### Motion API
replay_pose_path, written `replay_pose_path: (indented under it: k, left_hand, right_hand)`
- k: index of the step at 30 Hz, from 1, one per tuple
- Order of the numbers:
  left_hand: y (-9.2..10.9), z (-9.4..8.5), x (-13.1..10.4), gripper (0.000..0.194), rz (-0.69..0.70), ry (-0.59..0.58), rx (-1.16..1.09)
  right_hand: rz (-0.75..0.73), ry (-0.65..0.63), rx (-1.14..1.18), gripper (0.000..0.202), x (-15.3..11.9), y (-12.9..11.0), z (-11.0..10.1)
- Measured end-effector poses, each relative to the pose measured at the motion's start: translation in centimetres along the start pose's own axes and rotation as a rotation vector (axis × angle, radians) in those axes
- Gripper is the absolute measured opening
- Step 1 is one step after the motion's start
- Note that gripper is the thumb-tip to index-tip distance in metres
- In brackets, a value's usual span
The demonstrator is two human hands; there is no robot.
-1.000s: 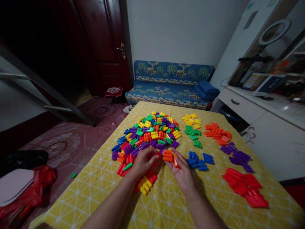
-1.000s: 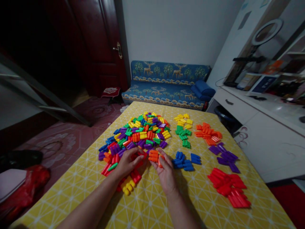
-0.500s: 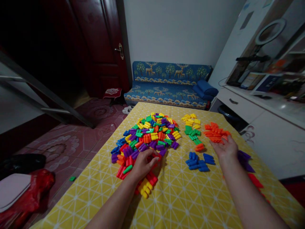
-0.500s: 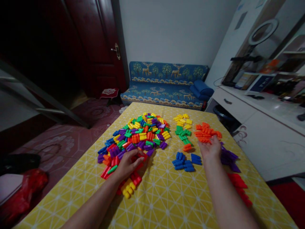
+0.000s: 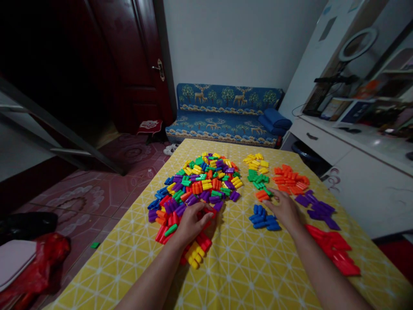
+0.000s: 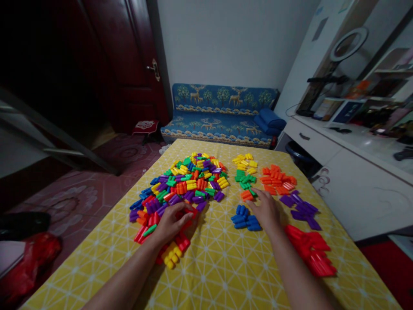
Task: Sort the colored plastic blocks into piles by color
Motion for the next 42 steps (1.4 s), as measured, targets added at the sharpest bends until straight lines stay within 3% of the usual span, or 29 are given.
replay_pose_path:
  k: [5, 19, 21, 25, 28, 31, 34, 38, 42]
  left_hand:
    - [-0.1, 0.0, -0.1, 0.014, 0.008, -0.003, -0.001]
    - [-0.5, 0.3, 0.1, 0.017, -0.011, -0.018, -0.001]
    - [-0.6, 0.2, 0.1, 0.017, -0.014, -0.015, 0.007]
    - [-0.5, 0.3, 0.0, 0.018, -0.010, -0.026, 0.012]
    - [-0.3, 0.2, 0.0, 0.018, -0.001, -0.018, 0.001]
    - [-0.2, 0.2, 0.0, 0.019, -0.002, -0.023, -0.007]
    - [-0.3, 0.3, 0.0, 0.021, -0.009, -0.024, -0.009]
    - [-0.2, 0.0, 0.0, 0.021, -0.011, -0.004, -0.019]
    - [0.1, 0.2, -0.1, 0.018, -0.013, -0.025, -0.004]
  right_hand:
    - [-0.148, -0.108, -0.268, 0.035, -0.3, -1.4, 1.7]
    - [-0.279, -0.157, -0.159, 0.009, 0.5, -2.7, 1.7]
    - [-0.235, -0.056, -0.088, 0.010, 1.2, -1.4, 0.4]
    - [-0.033, 0.210, -0.017, 0.029, 2.2, 3.8, -3.4]
    - [0.009, 0.252, -0.063, 0.039, 2.1, 6.1, -4.5]
    - [0.030, 0.126, -0.046, 0.028, 1.3, 7.1, -2.8]
    - [0.089, 0.001, 0.110, 0.034, 0.8, 7.8, -0.2]
    - [0.172, -0.005, 0.271, 0.048, 2.0, 8.8, 1.5]
    - [0.211, -0.004, 0.276, 0.050, 4.4, 9.9, 1.9]
Point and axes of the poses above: each hand's wrist, its own x-axis towards the middle knuckle, its own z-axis out of the palm, y = z × x, the point moved 10 cm from there along x, towards the middle knuckle, and after that the axes turned 11 degrees about -z, right-handed, at the moved point
